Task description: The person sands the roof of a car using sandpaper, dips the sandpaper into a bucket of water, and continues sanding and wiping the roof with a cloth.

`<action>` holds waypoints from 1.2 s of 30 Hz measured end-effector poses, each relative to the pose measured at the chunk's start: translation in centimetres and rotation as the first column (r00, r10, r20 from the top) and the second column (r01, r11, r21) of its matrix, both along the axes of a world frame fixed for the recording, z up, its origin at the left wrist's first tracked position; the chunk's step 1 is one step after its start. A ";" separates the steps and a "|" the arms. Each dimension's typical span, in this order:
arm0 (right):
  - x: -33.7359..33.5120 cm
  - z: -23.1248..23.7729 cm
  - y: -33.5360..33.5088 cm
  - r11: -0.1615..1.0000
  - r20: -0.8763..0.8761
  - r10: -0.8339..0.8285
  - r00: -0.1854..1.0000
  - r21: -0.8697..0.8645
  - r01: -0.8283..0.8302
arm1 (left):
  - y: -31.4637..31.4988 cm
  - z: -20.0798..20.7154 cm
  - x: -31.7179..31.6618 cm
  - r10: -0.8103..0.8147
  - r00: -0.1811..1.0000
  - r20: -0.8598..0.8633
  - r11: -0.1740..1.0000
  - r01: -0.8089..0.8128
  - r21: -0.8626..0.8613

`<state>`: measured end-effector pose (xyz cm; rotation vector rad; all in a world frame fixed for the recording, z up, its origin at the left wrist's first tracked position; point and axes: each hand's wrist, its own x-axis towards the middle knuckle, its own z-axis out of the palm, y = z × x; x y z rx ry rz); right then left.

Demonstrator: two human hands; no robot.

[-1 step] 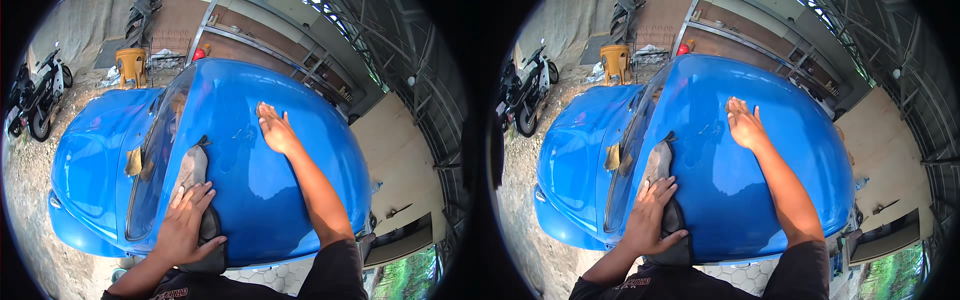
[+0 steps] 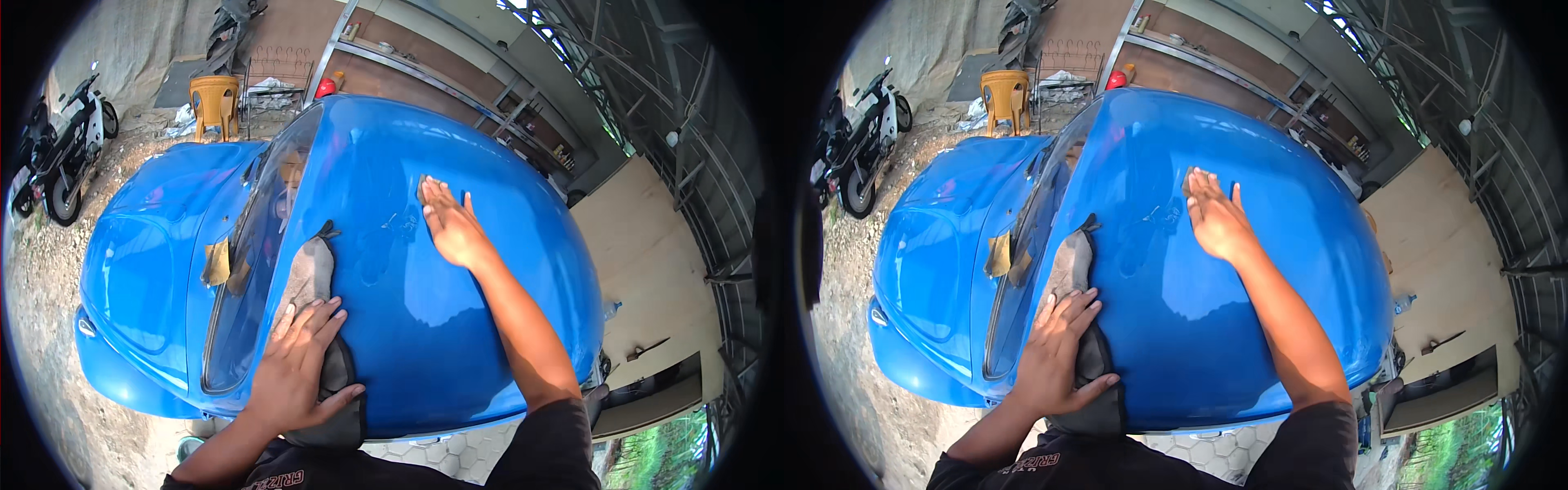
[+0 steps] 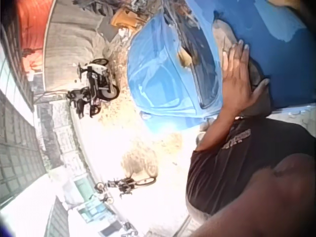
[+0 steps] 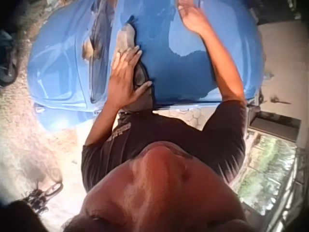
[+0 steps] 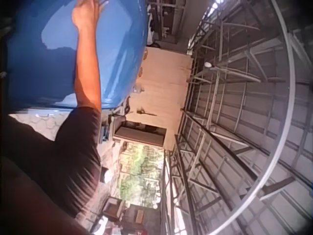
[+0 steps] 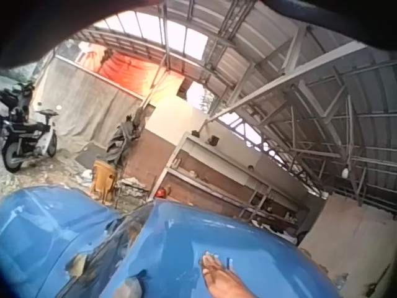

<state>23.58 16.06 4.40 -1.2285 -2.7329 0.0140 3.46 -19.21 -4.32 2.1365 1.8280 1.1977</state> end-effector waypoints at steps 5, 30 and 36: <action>0.4 1.1 0.4 1.000 0.049 -0.023 0.999 -0.010 0.023 | 0.6 -0.9 0.2 0.052 0.998 0.041 0.998 -0.054 0.043; -2.2 2.4 9.5 0.955 0.127 -0.298 0.946 0.040 0.295 | 0.9 -1.3 1.1 0.076 0.994 0.082 0.994 -0.082 0.076; 0.7 1.7 1.6 0.999 0.084 -0.048 0.995 0.006 0.048 | 0.4 -1.3 0.4 0.089 0.994 0.063 0.994 -0.093 0.065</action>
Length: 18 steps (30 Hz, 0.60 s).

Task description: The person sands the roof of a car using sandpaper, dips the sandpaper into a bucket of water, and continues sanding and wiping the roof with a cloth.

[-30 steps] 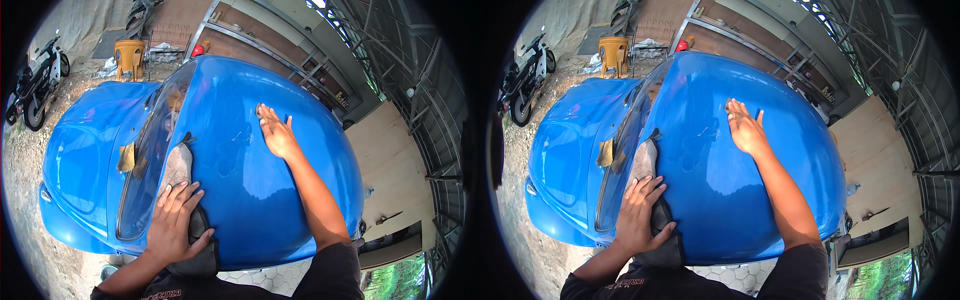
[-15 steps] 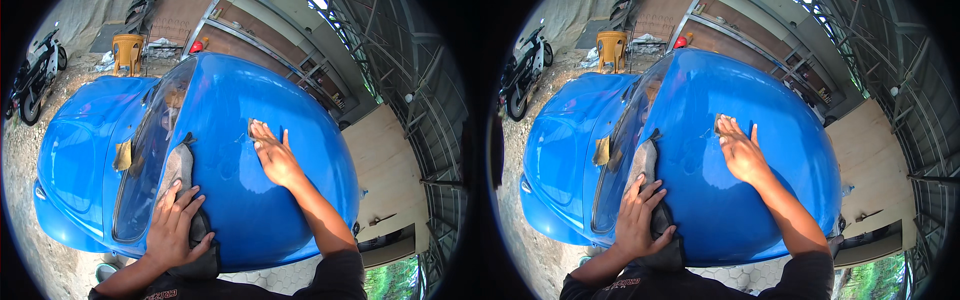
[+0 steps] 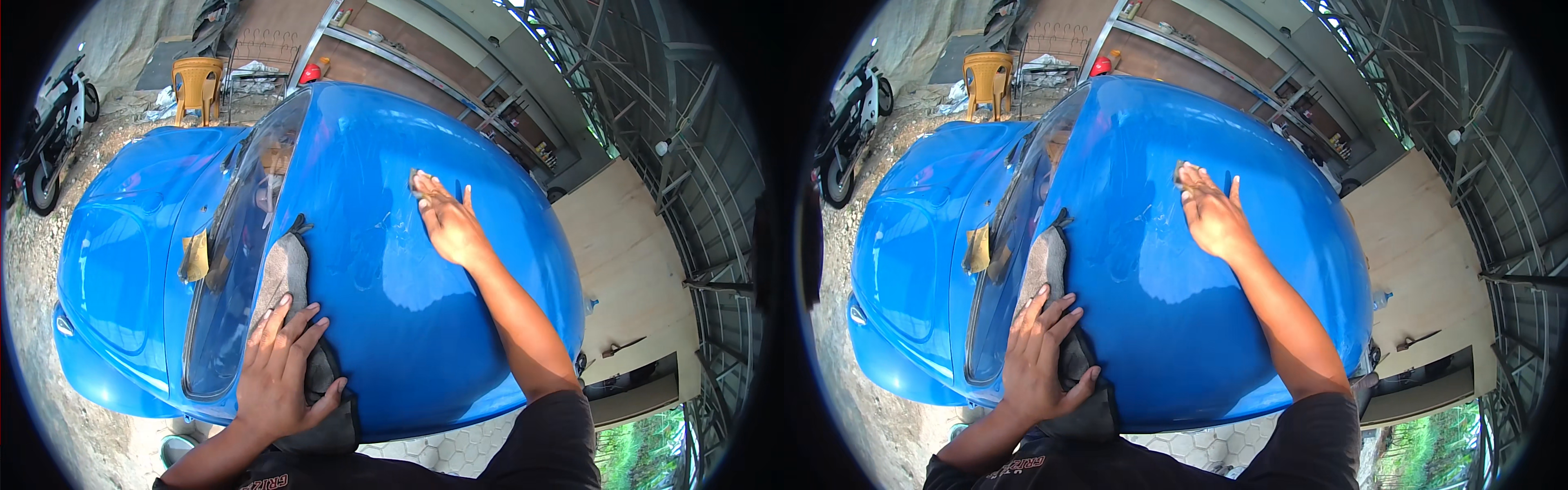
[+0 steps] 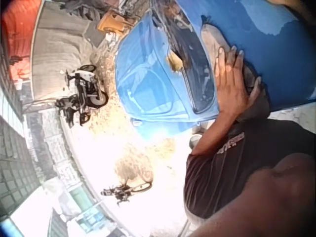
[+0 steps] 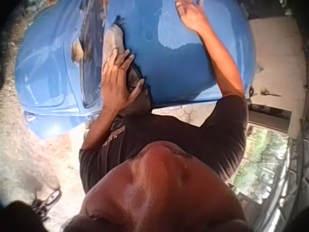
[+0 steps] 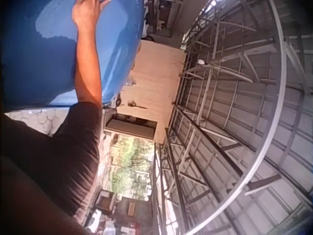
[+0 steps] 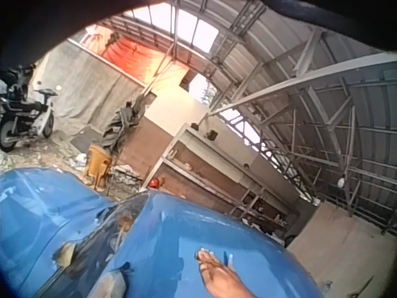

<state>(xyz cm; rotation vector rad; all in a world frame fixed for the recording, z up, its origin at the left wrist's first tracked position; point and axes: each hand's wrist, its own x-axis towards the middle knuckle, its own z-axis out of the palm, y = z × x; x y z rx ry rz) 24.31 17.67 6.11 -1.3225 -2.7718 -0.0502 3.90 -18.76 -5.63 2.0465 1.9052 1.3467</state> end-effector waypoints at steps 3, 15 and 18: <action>1.5 2.4 3.5 0.987 0.003 -0.158 0.987 0.030 0.157 | 0.4 0.1 0.3 -0.025 1.000 -0.002 1.000 0.025 0.018; 1.2 -0.7 3.1 0.995 -0.065 -0.038 0.997 0.092 0.044 | 0.2 0.5 0.0 -0.016 1.000 -0.012 1.000 0.016 -0.013; 1.1 1.8 3.9 0.986 0.012 -0.140 0.990 0.092 0.138 | 0.2 0.5 0.0 -0.009 1.000 -0.008 1.000 0.009 -0.018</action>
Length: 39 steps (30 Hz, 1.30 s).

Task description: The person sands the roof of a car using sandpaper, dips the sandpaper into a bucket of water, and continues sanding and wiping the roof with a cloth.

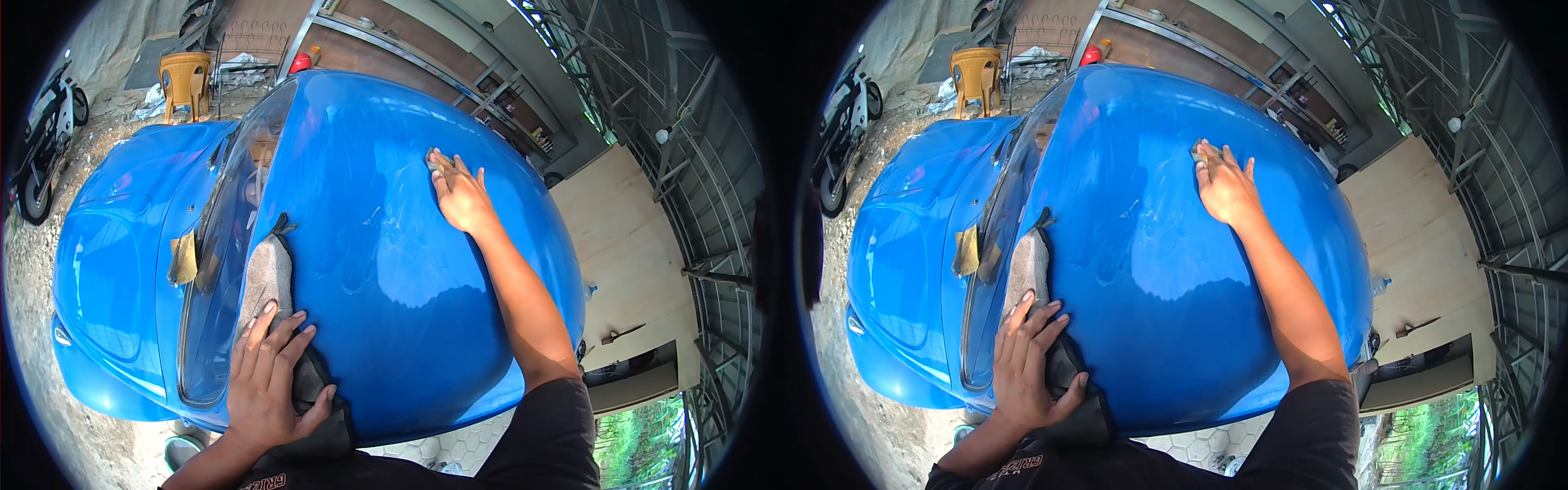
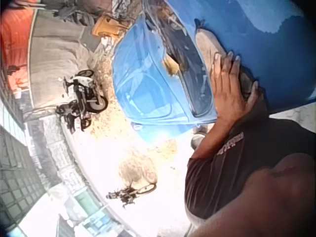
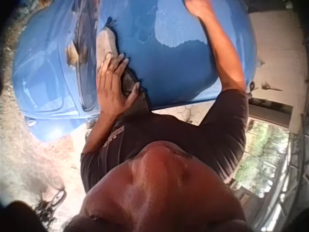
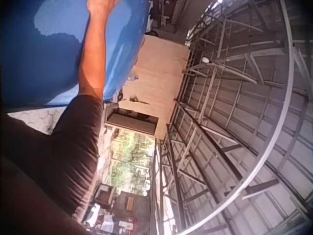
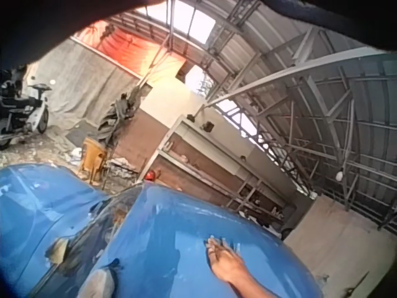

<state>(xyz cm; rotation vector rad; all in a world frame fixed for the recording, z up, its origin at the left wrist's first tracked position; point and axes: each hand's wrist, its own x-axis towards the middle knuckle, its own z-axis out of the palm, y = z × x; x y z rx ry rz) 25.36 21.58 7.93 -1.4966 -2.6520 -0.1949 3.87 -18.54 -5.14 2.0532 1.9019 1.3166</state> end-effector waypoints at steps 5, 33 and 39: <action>-1.9 -2.3 -2.3 0.988 -0.106 0.145 0.984 -0.044 -0.150 | -0.1 0.2 0.1 0.010 1.000 0.005 1.000 -0.010 -0.013; -2.3 0.6 -1.8 0.990 0.204 -0.018 0.979 0.143 -0.012 | 0.0 -0.1 -0.1 -0.022 0.999 0.026 1.000 0.021 0.020; -1.7 1.0 -2.6 0.996 0.099 0.046 0.994 0.072 -0.053 | 0.0 -0.1 0.0 -0.022 1.000 0.021 1.000 0.022 0.018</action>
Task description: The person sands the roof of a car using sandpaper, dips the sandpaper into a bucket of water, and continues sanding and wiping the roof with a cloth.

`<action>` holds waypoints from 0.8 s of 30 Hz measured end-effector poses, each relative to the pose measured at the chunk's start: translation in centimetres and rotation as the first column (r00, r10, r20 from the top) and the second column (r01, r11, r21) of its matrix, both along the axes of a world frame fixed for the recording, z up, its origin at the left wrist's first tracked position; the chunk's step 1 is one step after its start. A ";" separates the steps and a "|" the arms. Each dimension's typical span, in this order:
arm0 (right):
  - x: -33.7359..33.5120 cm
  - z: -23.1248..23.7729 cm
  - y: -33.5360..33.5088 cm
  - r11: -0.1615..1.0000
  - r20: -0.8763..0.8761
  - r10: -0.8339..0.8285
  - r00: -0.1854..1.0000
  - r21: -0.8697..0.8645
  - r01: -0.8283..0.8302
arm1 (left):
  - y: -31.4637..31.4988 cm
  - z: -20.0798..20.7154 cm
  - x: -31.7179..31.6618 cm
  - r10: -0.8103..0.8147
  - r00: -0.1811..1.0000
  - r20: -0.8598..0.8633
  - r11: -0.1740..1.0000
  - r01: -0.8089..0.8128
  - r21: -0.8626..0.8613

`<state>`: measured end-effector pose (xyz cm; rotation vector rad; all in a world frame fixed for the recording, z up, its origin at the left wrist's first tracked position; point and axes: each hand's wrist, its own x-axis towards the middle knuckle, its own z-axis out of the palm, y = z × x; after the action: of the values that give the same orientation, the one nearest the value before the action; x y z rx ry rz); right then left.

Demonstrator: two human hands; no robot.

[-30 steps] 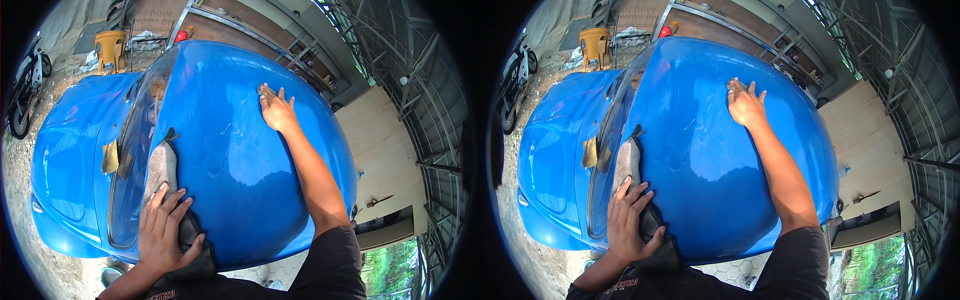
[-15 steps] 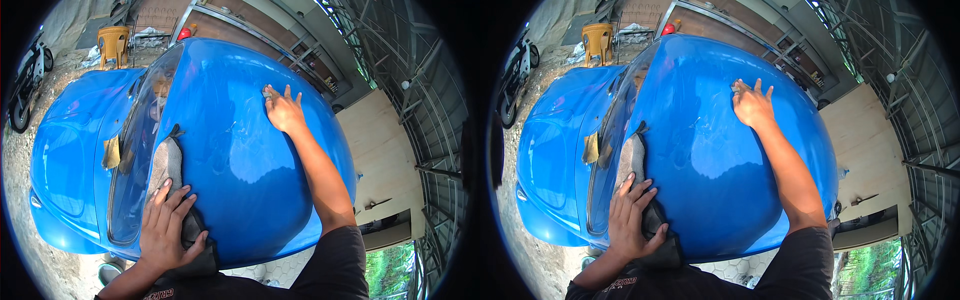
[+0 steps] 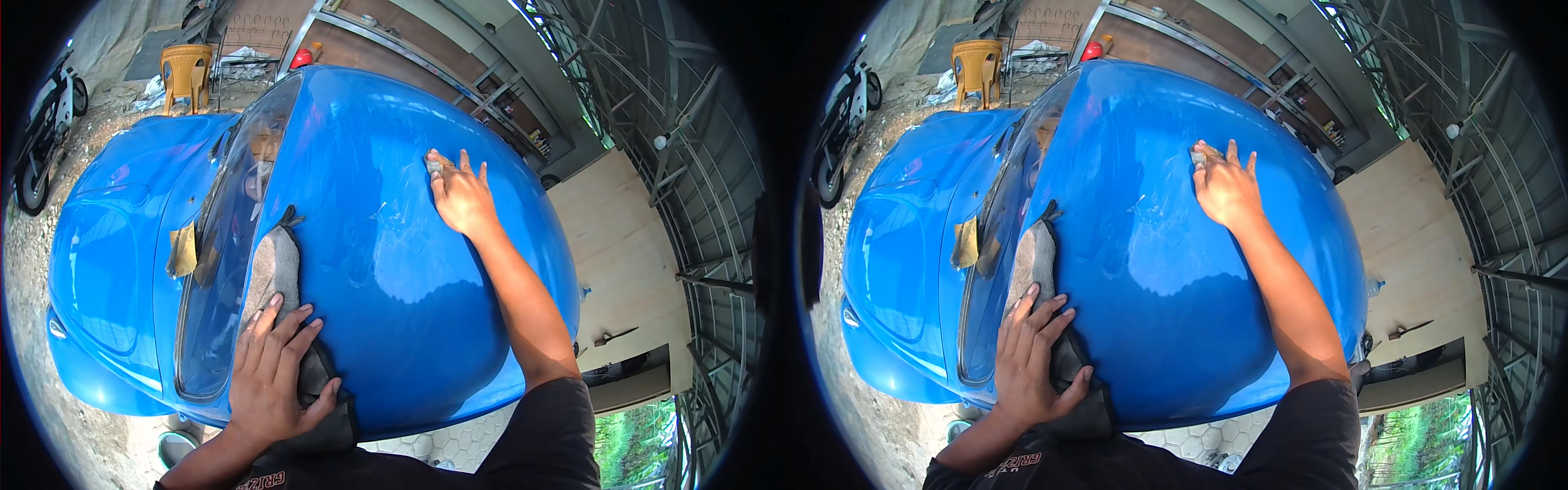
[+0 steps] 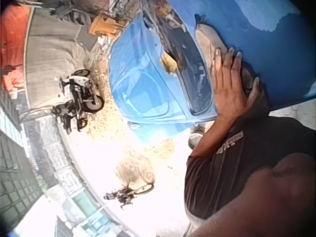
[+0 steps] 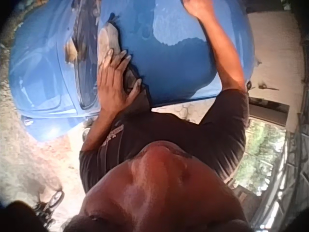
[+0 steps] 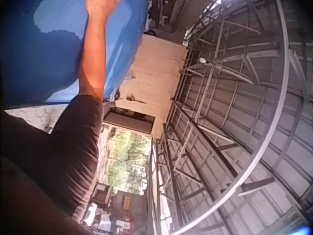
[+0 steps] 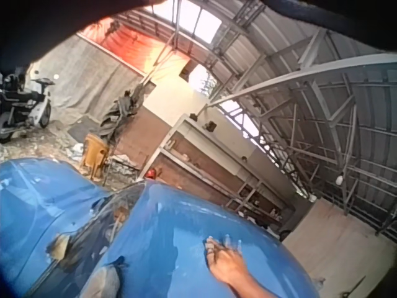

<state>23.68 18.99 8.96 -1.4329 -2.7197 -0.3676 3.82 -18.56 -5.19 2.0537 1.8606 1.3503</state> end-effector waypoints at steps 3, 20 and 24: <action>0.3 -1.5 0.5 0.998 0.007 -0.026 1.000 0.049 0.026 | 0.2 -0.1 0.1 0.007 1.000 -0.002 1.000 -0.007 0.014; 0.7 -2.1 0.4 1.000 -0.080 0.023 0.997 0.018 -0.022 | 0.1 -0.3 0.1 0.014 1.000 -0.006 0.999 -0.014 0.037; 1.7 -2.0 0.4 0.997 -0.123 0.075 0.990 -0.010 -0.077 | 0.0 -0.1 0.0 0.022 1.000 -0.002 0.999 -0.022 0.023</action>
<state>25.40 19.41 6.93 -1.3043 -2.6744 -0.2480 3.84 -18.57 -5.32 2.0517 1.8835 1.3815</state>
